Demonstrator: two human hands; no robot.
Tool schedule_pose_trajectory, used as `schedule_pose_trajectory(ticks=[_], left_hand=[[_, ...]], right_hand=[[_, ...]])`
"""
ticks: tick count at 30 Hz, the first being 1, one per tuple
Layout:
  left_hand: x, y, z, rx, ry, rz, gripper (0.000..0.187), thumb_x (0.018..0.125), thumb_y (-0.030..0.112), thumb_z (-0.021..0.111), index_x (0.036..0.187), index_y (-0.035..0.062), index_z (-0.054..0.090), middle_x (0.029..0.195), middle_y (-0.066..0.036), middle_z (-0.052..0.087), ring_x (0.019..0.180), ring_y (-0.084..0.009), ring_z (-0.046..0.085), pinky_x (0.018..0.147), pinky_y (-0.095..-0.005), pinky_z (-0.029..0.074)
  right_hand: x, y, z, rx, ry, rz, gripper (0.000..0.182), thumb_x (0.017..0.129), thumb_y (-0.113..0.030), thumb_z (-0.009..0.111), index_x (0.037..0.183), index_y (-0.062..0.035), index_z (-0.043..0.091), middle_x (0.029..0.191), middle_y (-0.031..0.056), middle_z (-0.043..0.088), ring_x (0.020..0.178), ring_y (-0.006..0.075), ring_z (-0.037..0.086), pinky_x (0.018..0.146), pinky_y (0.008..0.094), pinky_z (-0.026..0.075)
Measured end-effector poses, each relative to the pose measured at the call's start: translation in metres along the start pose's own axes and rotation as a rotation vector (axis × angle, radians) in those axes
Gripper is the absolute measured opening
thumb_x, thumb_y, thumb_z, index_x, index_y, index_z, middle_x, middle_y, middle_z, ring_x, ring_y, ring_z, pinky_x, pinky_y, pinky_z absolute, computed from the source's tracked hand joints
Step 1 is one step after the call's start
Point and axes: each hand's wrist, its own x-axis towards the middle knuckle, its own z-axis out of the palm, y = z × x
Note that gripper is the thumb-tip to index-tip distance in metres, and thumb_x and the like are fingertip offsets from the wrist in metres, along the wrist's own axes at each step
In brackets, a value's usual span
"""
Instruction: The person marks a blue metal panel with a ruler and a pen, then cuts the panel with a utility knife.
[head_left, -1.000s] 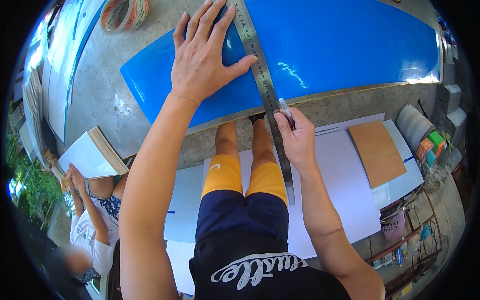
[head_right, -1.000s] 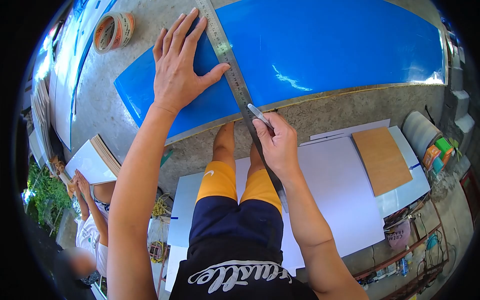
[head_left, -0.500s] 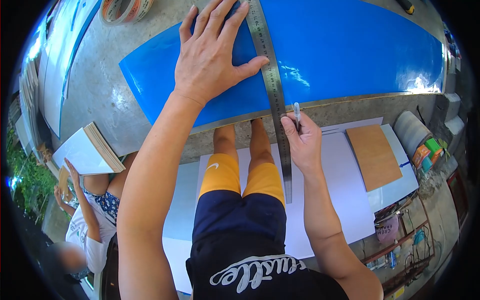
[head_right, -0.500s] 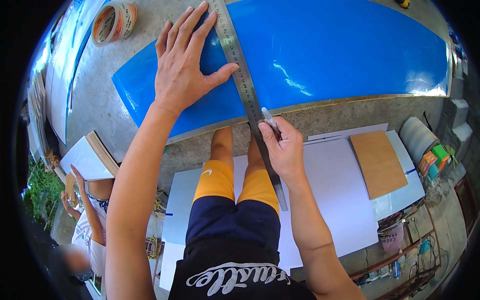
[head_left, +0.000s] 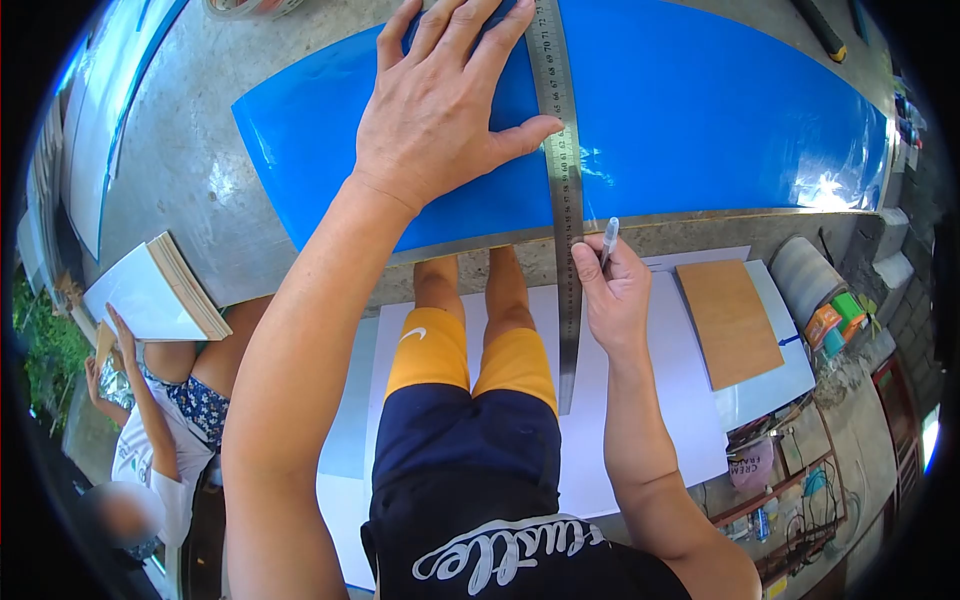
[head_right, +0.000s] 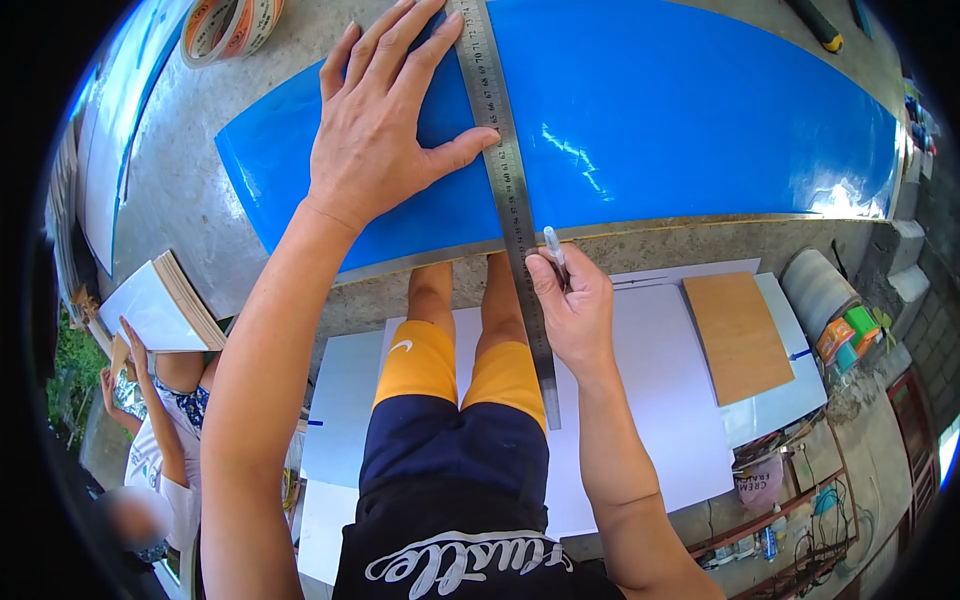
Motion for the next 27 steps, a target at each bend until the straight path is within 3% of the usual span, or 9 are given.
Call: schedule_pose_trajectory(ticks=[16,27], left_hand=[[0.0005,-0.0016,-0.0007,-0.062,-0.012,-0.009,0.094,0.085,0.056,0.08,0.157,0.0039,0.049,0.168,-0.014,0.04,0.159,-0.0315,0.033,0.131,-0.0535,0.02],[0.0009,-0.0009,-0.0016,-0.013,-0.009,0.002,0.095,0.084,0.056,0.081,0.157,0.0045,0.05,0.168,-0.014,0.041,0.158,-0.0316,0.034,0.131,-0.0532,0.02]], right_hand=[[-0.0001,0.0026,-0.0043,0.008,-0.018,0.047,0.02,0.105,-0.018,0.075,0.103,0.0014,0.07,0.081,-0.0051,0.058,0.076,0.0041,0.047,0.068,0.0235,0.042],[0.0019,0.0027,-0.0057,-0.034,-0.03,0.026,0.021,0.105,-0.02,0.074,0.1,0.0002,0.069,0.076,-0.0045,0.053,0.073,0.005,0.043,0.064,0.0251,0.039]])
